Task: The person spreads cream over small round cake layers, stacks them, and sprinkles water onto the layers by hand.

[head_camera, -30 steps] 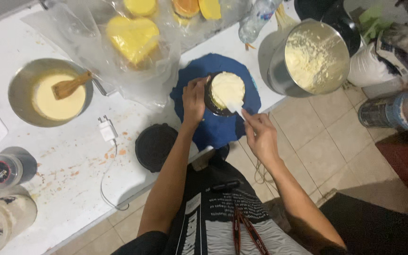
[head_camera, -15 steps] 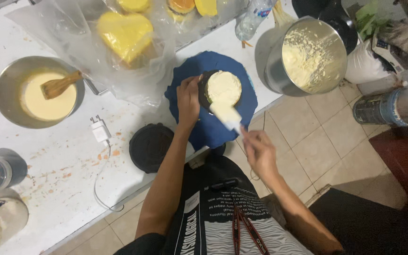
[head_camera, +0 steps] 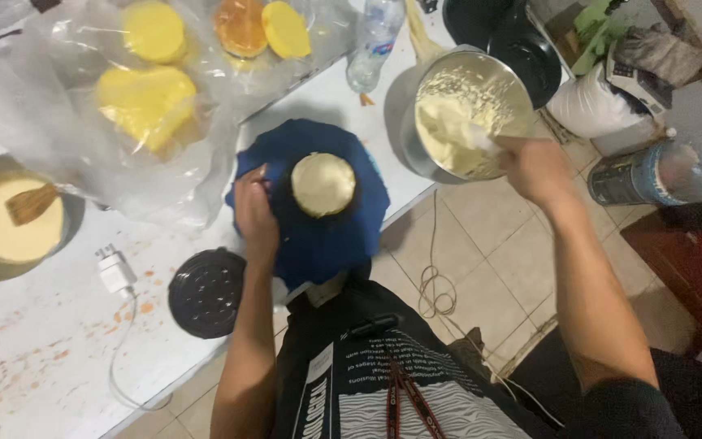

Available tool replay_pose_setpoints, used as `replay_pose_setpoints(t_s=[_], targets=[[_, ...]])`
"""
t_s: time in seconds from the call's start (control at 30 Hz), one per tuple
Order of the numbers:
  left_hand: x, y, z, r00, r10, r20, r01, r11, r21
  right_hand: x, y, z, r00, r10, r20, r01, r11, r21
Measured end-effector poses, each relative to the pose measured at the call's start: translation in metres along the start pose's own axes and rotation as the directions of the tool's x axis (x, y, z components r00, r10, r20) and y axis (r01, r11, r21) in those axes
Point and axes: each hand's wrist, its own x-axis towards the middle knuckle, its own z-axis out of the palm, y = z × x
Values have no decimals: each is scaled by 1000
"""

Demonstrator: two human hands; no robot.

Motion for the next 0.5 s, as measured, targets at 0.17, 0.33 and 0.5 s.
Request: replay_pose_setpoints(t_s=[0.17, 0.33, 0.5], targets=[[3, 65, -9, 994, -108, -2, 107, 974, 202, 69, 6, 41, 976, -44, 213, 35, 998, 47], [-35, 68, -9, 986, -144, -86, 168, 850, 499, 80, 12, 44, 935, -184, 303, 100, 957, 273], [-49, 89, 5, 971, -107, -213, 212, 797, 565, 77, 28, 26, 936, -176, 305, 29, 901, 433]])
